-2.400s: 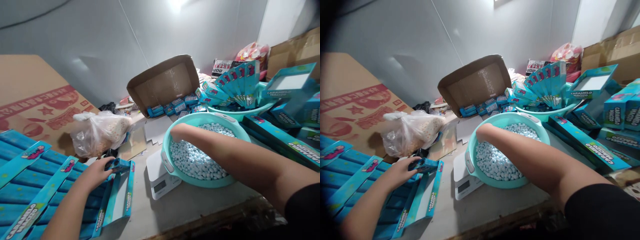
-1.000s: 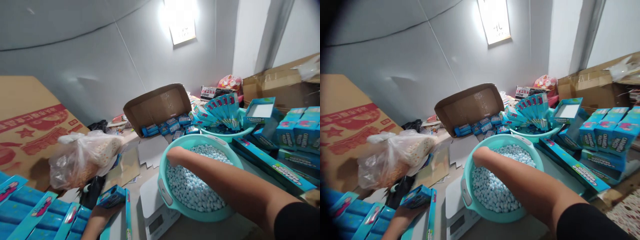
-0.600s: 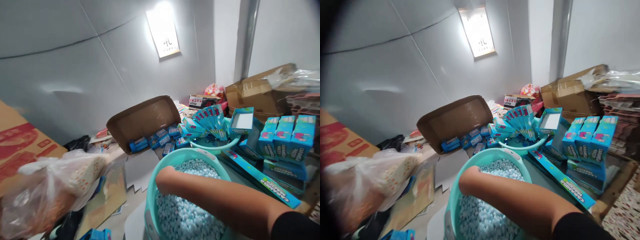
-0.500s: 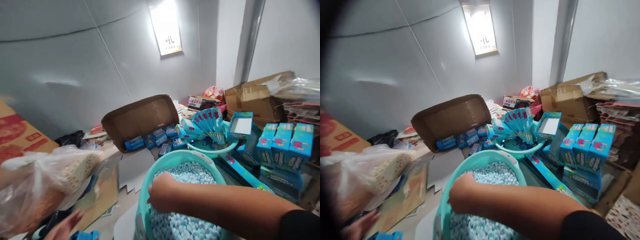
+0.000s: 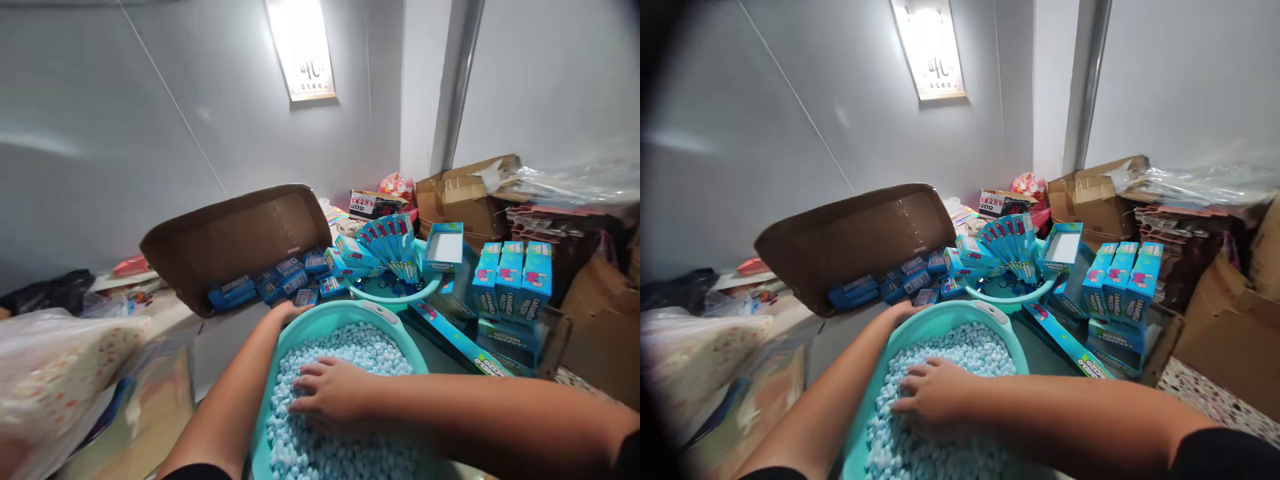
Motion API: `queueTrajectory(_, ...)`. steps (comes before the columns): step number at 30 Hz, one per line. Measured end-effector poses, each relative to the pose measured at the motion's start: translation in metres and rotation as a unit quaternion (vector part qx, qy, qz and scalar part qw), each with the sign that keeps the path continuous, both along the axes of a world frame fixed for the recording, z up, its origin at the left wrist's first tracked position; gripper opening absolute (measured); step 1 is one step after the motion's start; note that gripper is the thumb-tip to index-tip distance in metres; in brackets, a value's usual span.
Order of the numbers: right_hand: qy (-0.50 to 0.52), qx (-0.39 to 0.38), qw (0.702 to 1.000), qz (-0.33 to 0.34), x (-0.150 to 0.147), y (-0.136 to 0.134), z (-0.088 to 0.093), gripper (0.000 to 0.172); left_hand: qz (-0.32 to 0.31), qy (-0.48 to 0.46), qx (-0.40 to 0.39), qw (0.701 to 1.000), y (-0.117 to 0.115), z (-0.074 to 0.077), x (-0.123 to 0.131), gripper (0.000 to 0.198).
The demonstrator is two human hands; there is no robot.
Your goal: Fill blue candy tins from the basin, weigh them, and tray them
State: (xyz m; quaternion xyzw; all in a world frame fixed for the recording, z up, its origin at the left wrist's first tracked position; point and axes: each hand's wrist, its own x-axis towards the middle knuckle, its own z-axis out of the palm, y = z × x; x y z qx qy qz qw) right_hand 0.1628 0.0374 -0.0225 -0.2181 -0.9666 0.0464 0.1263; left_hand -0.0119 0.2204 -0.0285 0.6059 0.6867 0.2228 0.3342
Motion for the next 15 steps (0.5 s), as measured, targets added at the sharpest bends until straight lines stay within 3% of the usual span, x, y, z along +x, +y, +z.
queueTrajectory(4,0.025,-0.048,0.997,-0.05,0.0,0.01,0.002,0.035,0.038,0.0,-0.056,0.998,-0.015,0.012,-0.005,0.042)
queueTrajectory(7,0.062,-0.131,0.977,-0.153,0.011,0.021,0.007,0.045,0.069,-0.031,-0.015,0.997,-0.031,0.032,-0.017,0.04)
queueTrajectory(10,0.041,-0.252,0.933,-0.254,0.021,0.03,0.013,0.058,0.103,-0.099,0.058,0.988,-0.061,0.054,-0.032,0.053)
queueTrajectory(13,0.012,-0.319,0.919,-0.229,0.022,0.036,0.017,0.063,0.113,-0.185,0.115,0.969,-0.106,0.063,-0.04,0.071)
queueTrajectory(15,0.016,-0.341,0.919,-0.198,0.02,0.039,0.019,0.059,0.097,-0.228,0.127,0.96,-0.136,0.057,-0.038,0.068)
